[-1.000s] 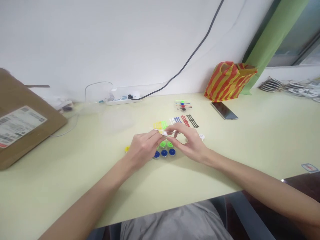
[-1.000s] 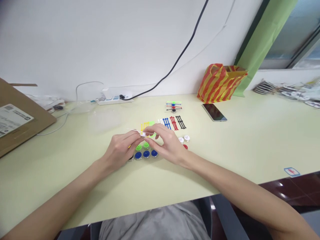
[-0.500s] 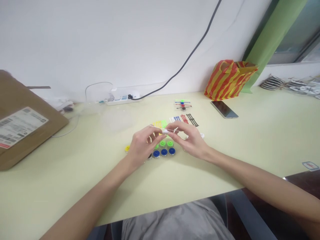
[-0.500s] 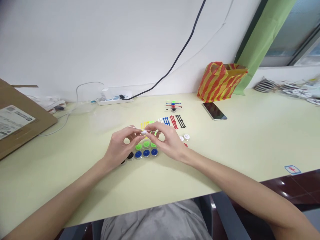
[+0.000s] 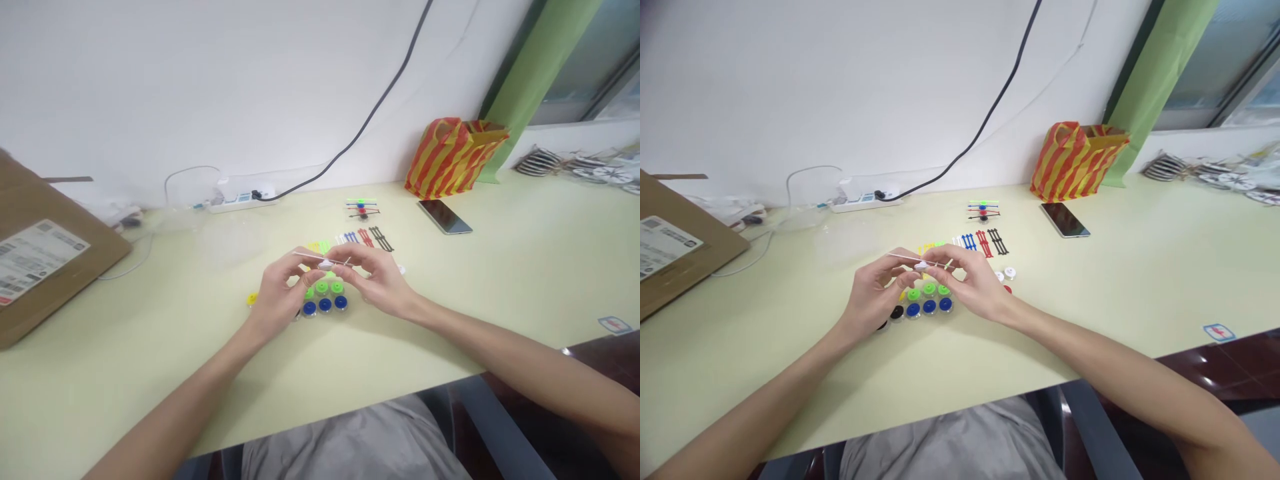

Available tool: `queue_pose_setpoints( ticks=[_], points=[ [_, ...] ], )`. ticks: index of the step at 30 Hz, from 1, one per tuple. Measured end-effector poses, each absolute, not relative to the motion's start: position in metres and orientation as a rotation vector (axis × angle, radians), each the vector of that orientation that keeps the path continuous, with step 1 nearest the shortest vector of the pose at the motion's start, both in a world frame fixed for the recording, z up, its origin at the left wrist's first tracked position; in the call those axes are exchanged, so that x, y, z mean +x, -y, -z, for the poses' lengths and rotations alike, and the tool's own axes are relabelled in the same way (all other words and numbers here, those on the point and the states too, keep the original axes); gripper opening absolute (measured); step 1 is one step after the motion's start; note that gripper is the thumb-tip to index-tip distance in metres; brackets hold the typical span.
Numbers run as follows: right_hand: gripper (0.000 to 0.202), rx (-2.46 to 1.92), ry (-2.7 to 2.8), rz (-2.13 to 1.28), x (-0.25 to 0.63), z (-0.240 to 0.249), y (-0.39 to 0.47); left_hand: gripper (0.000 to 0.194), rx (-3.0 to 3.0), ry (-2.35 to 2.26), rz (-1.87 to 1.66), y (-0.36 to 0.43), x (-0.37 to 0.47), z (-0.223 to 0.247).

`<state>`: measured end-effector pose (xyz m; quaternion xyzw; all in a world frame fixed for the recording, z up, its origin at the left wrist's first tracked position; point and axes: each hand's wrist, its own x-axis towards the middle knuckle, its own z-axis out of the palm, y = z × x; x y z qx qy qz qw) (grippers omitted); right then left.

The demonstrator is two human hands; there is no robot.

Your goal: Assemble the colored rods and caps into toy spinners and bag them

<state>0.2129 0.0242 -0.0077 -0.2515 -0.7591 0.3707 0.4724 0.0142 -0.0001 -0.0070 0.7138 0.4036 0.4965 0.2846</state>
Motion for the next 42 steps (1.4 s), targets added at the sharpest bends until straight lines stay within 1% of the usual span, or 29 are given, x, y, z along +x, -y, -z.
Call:
queue_pose_setpoints(
  ticks=[9, 16, 21, 26, 30, 38, 42],
  points=[
    [0.018, -0.635, 1.804, -1.042, 0.212, 0.009, -0.025, 0.012, 1.847, -1.094, -1.304, 0.0, 0.014, 0.009],
    [0.026, -0.628, 1.748, -1.14, 0.212, 0.005, -0.024, 0.011, 1.804, -1.046, -1.334, 0.0, 0.014, 0.011],
    [0.03, -0.593, 1.694, -1.272, 0.212, 0.007, -0.026, 0.01, 1.749, -1.016, -1.343, -0.003, 0.013, 0.017],
    [0.034, -0.624, 1.68, -1.363, 0.214, 0.004, -0.025, 0.014, 1.731, -1.0, -1.359, -0.004, 0.013, 0.017],
    [0.035, -0.623, 1.669, -1.389, 0.214, -0.002, -0.022, 0.017, 1.74, -0.982, -1.342, -0.001, 0.014, 0.013],
    [0.034, -0.59, 1.653, -1.405, 0.215, -0.006, -0.019, 0.011, 1.804, -0.987, -1.361, 0.008, 0.02, 0.005],
    [0.034, -0.6, 1.644, -1.387, 0.214, -0.005, -0.018, 0.011, 1.836, -1.015, -1.374, 0.009, 0.022, 0.002]
  ],
)
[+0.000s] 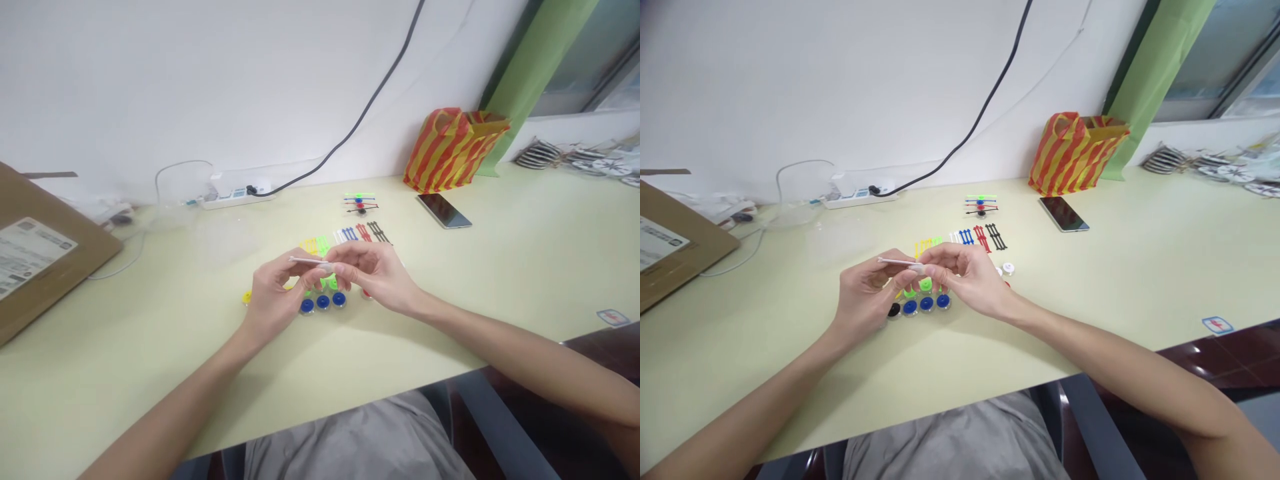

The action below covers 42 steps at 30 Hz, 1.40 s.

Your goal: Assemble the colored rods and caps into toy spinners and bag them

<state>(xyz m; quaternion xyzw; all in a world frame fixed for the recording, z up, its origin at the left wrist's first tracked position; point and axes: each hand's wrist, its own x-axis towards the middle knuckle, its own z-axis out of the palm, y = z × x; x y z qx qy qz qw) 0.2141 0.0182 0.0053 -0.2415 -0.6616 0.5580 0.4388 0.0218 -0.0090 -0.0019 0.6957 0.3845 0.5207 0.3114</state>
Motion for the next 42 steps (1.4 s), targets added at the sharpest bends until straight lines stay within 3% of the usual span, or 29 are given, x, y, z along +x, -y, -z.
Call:
queue_pose_setpoints(
  ticks=[15, 27, 42],
  points=[
    [0.03, -0.576, 1.736, -1.296, 0.211, 0.005, -0.022, 0.012, 1.995, -1.063, -1.349, 0.006, 0.017, 0.002],
    [0.045, -0.519, 1.673, -1.495, 0.218, 0.006, -0.037, 0.015, 2.011, -1.038, -1.217, 0.009, 0.02, -0.003],
    [0.044, -0.508, 1.635, -1.624, 0.219, 0.008, -0.04, 0.022, 1.875, -1.0, -1.169, 0.01, 0.018, 0.0]
  ],
)
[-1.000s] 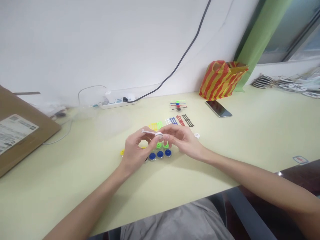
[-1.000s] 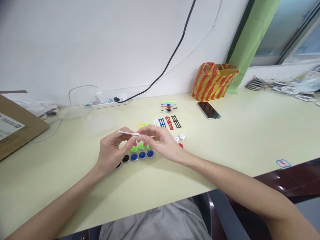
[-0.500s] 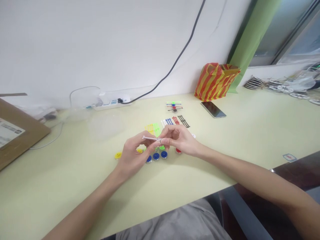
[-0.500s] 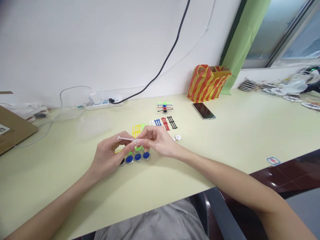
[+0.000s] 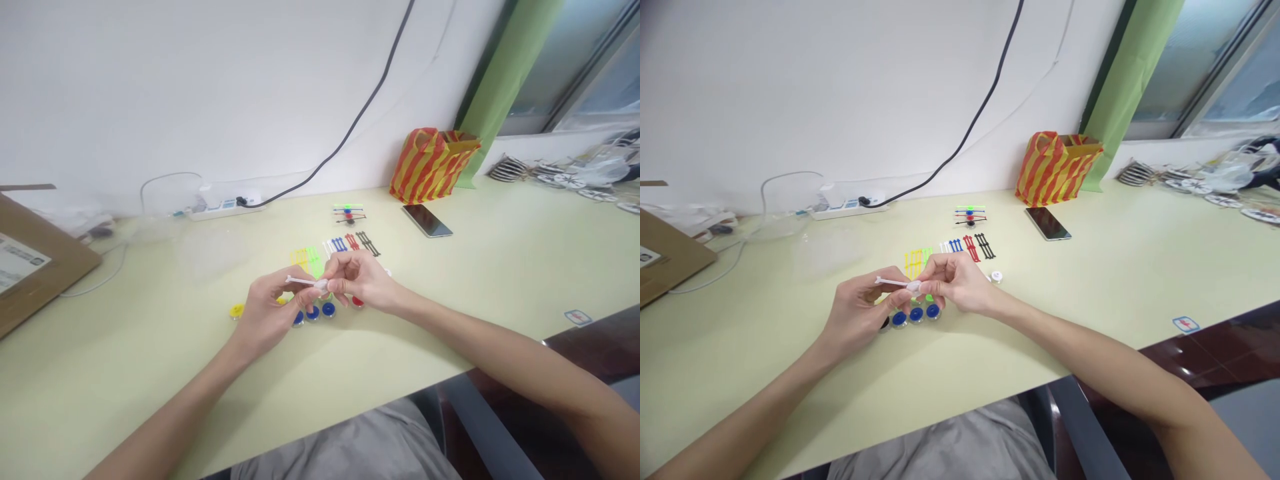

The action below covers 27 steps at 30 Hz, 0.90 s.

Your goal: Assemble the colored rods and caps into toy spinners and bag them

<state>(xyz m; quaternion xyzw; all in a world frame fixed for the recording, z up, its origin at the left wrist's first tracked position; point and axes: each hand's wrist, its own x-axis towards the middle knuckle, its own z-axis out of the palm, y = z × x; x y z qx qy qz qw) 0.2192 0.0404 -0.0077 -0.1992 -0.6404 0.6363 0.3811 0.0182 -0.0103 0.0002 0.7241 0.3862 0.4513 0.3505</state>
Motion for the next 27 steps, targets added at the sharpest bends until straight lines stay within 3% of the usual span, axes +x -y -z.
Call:
queue_pose_setpoints(
  ticks=[12, 21, 27],
  points=[
    [0.042, -0.431, 1.61, -1.611, 0.215, 0.006, -0.036, 0.027, 1.555, -0.926, -1.18, 0.0, 0.014, -0.002],
    [0.025, -0.356, 1.889, -0.753, 0.217, 0.007, -0.024, 0.026, 1.605, -0.851, -0.981, 0.002, 0.01, -0.005],
    [0.014, -0.34, 1.894, -0.562, 0.218, 0.002, -0.025, 0.037, 1.674, -0.913, -0.991, 0.002, 0.013, -0.011]
  ],
)
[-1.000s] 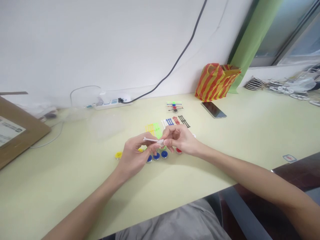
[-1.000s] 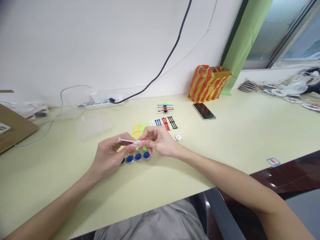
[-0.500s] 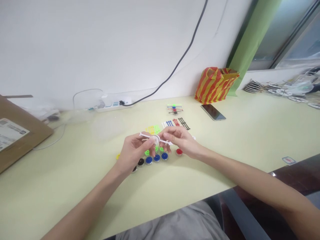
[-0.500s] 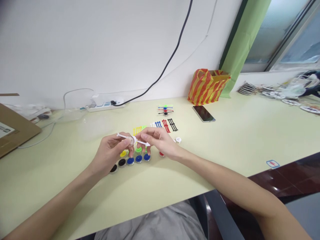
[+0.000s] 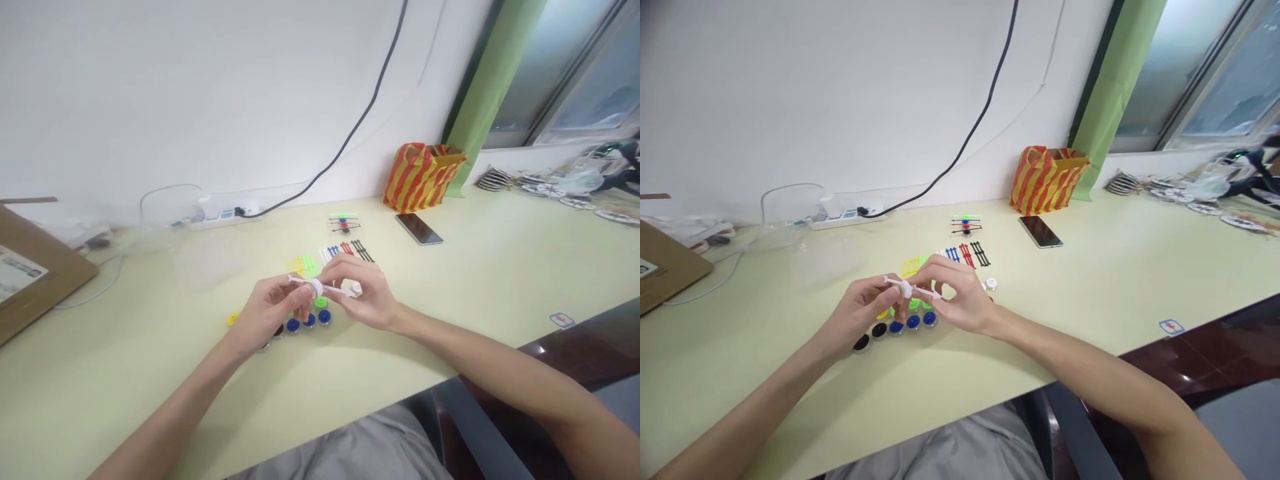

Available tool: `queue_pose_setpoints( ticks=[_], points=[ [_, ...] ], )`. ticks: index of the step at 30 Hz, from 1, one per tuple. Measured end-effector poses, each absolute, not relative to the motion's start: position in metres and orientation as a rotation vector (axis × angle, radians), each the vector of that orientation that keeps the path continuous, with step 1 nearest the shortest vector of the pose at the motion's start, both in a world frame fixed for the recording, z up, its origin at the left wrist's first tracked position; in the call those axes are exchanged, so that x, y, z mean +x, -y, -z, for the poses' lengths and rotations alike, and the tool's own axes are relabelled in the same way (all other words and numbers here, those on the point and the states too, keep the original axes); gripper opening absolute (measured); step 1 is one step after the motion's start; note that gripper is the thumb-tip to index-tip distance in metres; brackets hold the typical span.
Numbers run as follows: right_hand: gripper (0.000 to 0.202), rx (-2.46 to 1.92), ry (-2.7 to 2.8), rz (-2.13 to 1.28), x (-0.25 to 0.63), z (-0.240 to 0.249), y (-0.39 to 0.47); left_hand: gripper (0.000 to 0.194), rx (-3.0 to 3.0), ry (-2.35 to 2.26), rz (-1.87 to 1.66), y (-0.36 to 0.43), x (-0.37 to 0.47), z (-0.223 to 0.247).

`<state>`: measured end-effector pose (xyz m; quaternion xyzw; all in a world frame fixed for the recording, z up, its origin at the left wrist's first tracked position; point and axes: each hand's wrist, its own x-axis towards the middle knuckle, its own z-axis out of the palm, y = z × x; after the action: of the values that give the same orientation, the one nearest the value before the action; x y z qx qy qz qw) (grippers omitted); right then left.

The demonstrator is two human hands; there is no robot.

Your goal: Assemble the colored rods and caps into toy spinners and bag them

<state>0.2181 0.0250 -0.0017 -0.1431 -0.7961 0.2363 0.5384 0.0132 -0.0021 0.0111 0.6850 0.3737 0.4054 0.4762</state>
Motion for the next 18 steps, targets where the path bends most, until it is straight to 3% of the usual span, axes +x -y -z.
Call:
queue_pose_setpoints(
  ticks=[6, 12, 18],
  points=[
    [0.01, -0.309, 1.93, -0.266, 0.221, 0.002, -0.03, 0.05, 1.74, -0.974, -0.933, 0.002, 0.013, -0.006],
    [0.01, -0.46, 1.871, 0.094, 0.252, -0.016, -0.082, 0.045, 1.699, -1.163, -1.235, 0.001, 0.009, -0.002],
    [0.026, -1.291, 2.418, 0.399, 0.287, -0.024, -0.209, 0.042, 1.687, -1.227, -1.313, -0.003, 0.008, 0.001]
  ],
)
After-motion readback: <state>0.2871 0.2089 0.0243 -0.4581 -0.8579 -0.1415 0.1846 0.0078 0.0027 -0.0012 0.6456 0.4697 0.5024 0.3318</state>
